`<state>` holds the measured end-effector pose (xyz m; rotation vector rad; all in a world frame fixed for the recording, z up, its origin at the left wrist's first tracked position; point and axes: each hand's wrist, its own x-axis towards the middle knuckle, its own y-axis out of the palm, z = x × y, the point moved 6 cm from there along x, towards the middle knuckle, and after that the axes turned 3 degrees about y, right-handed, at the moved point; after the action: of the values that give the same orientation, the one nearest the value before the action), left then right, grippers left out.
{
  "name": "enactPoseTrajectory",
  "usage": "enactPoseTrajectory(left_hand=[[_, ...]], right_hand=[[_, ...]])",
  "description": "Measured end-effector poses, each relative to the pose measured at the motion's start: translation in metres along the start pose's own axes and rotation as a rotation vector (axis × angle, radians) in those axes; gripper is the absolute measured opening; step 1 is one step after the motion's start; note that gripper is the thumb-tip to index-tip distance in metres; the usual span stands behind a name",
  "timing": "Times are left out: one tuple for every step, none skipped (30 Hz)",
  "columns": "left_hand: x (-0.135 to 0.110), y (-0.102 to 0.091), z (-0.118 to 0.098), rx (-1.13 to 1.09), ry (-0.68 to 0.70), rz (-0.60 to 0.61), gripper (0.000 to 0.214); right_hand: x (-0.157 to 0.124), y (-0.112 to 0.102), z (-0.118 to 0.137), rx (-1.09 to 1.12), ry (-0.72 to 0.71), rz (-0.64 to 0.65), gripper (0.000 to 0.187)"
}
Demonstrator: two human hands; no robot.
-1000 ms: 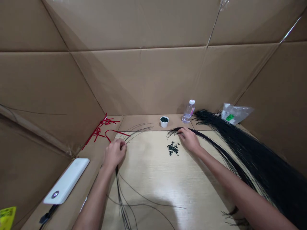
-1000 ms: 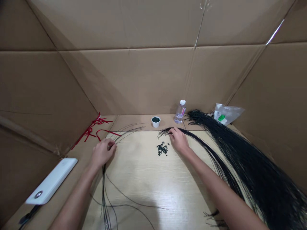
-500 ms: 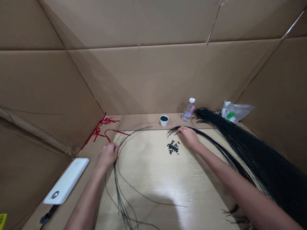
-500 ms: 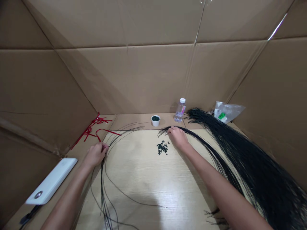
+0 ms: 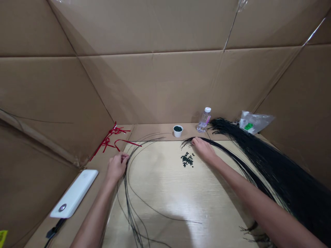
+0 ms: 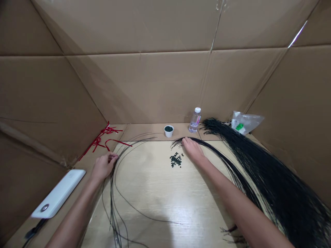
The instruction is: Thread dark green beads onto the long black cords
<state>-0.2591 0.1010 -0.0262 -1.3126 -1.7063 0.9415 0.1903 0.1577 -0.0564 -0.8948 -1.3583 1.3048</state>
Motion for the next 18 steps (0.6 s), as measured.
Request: enactPoseTrajectory(left_hand=[[0.000,-0.002,0.000,-0.009,-0.010,-0.010,0.024],[-0.001,-0.004,0.000,-0.008,-0.020,-0.023,0.026],[-0.002,-0.008,0.000,0.004,-0.026,-0.038,0.028],[-0.003,-0.011,-0.001,0.022,-0.027,-0.050,0.030],[-0.004,-0.015,-0.003,0.043,-0.022,-0.061,0.032],[-0.005,-0.019,-0.004,0.061,-0.015,-0.070,0.034],[-0.006,-0.022,-0.006,0.076,-0.001,-0.073,0.035],[-0.006,-0.026,-0.008,0.087,0.013,-0.075,0.035],[-0.007,-0.029,-0.011,0.097,0.025,-0.078,0.034],[-0.007,-0.032,-0.013,0.107,0.039,-0.080,0.033],[-0.007,-0.035,-0.015,0.116,0.052,-0.081,0.032],[-0.007,-0.037,-0.018,0.120,0.062,-0.081,0.032],[-0.007,-0.038,-0.020,0.117,0.067,-0.081,0.032],[-0.006,-0.039,-0.022,0.104,0.065,-0.082,0.031],[-0.006,-0.039,-0.024,0.081,0.059,-0.079,0.031],[-0.007,-0.039,-0.027,0.043,0.047,-0.077,0.030],[-0.008,-0.039,-0.030,-0.013,0.033,-0.075,0.028],[-0.010,-0.039,-0.034,-0.087,0.017,-0.072,0.026]], right_hand=[[0.000,0.000,-0.001,0.006,0.000,-0.005,0.020],[-0.001,0.000,-0.001,0.012,-0.003,-0.009,0.020],[-0.001,0.000,-0.002,0.020,-0.011,-0.015,0.020],[-0.002,-0.001,-0.002,0.032,-0.027,-0.022,0.021],[-0.003,-0.002,-0.001,0.047,-0.050,-0.029,0.022],[-0.003,-0.003,0.000,0.061,-0.074,-0.035,0.022],[-0.003,-0.004,0.001,0.073,-0.100,-0.037,0.023],[-0.003,-0.004,0.002,0.079,-0.123,-0.035,0.023],[-0.003,-0.005,0.004,0.080,-0.141,-0.029,0.024],[-0.002,-0.006,0.005,0.075,-0.153,-0.020,0.024],[-0.001,-0.006,0.007,0.069,-0.161,-0.012,0.024],[0.000,-0.006,0.009,0.063,-0.170,-0.005,0.023],[0.001,-0.006,0.011,0.057,-0.176,0.000,0.022],[0.002,-0.006,0.012,0.050,-0.182,0.002,0.022],[0.003,-0.005,0.014,0.043,-0.188,0.003,0.021],[0.003,-0.003,0.015,0.037,-0.193,0.003,0.021],[0.003,-0.002,0.016,0.033,-0.197,0.001,0.022],[0.003,0.000,0.016,0.032,-0.201,-0.002,0.022]])
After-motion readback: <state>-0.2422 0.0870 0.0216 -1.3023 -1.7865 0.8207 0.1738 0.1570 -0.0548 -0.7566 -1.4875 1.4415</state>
